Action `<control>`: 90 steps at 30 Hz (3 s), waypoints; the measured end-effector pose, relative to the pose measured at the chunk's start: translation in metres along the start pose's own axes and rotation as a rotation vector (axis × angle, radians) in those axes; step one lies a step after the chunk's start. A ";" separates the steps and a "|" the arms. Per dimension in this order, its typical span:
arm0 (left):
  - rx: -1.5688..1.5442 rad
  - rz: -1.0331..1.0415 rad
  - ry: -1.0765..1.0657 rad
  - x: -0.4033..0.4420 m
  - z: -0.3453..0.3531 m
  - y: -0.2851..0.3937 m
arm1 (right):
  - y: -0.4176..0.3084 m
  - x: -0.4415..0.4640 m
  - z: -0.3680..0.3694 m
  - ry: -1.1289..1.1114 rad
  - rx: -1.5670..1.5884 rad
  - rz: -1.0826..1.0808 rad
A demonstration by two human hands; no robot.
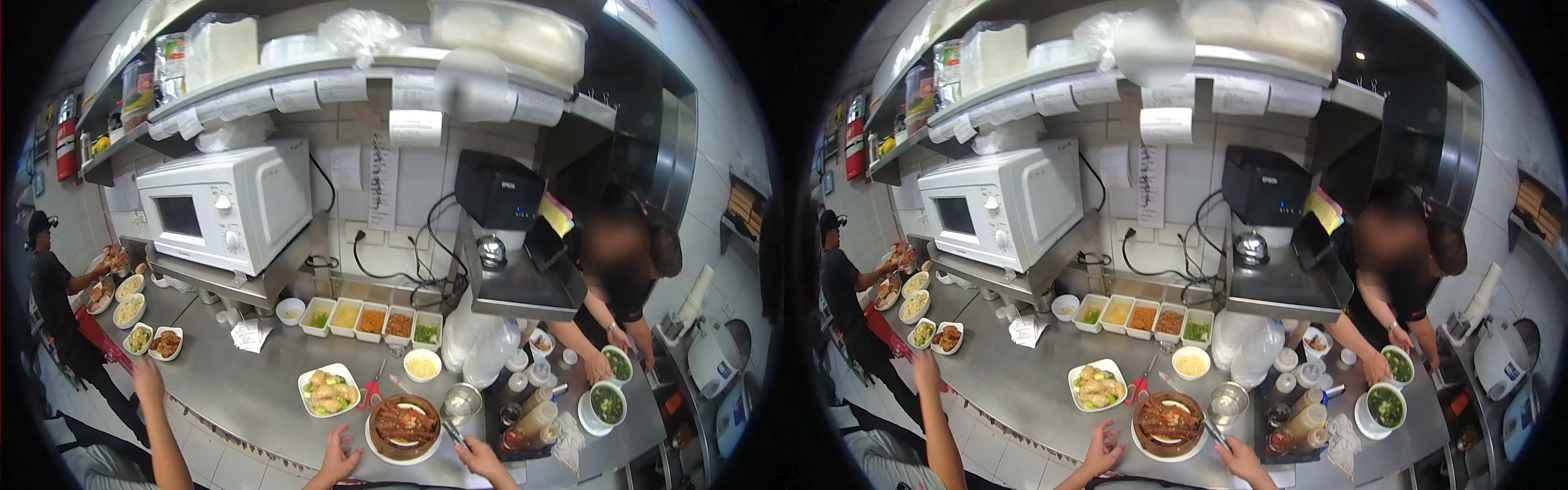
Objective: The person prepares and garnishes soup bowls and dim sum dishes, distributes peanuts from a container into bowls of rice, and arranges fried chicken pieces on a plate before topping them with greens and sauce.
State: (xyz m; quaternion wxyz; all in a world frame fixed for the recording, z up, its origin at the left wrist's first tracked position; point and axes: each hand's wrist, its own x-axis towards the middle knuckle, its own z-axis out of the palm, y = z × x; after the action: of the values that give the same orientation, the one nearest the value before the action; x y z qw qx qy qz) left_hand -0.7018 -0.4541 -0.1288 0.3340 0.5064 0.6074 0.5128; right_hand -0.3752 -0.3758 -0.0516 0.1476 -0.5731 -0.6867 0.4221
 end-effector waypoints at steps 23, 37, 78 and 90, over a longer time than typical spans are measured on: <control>0.026 -0.009 -0.064 -0.011 0.015 0.017 | 0.254 -0.061 -0.149 0.982 -0.105 0.648; 0.061 -0.047 -0.047 -0.023 0.007 0.004 | 0.245 -0.023 -0.133 1.068 -0.381 0.309; 0.092 0.231 -0.145 0.033 0.041 0.016 | -0.017 0.071 0.051 0.575 0.136 -0.384; 0.276 0.272 -0.120 0.031 0.039 0.017 | -0.030 0.006 0.094 0.518 0.294 -0.195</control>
State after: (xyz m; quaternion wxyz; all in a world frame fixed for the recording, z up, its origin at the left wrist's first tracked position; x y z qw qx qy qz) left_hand -0.6694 -0.4143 -0.1188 0.2247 0.6543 0.5770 0.4341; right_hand -0.4611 -0.4083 -0.0874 0.4387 -0.5655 -0.6096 0.3407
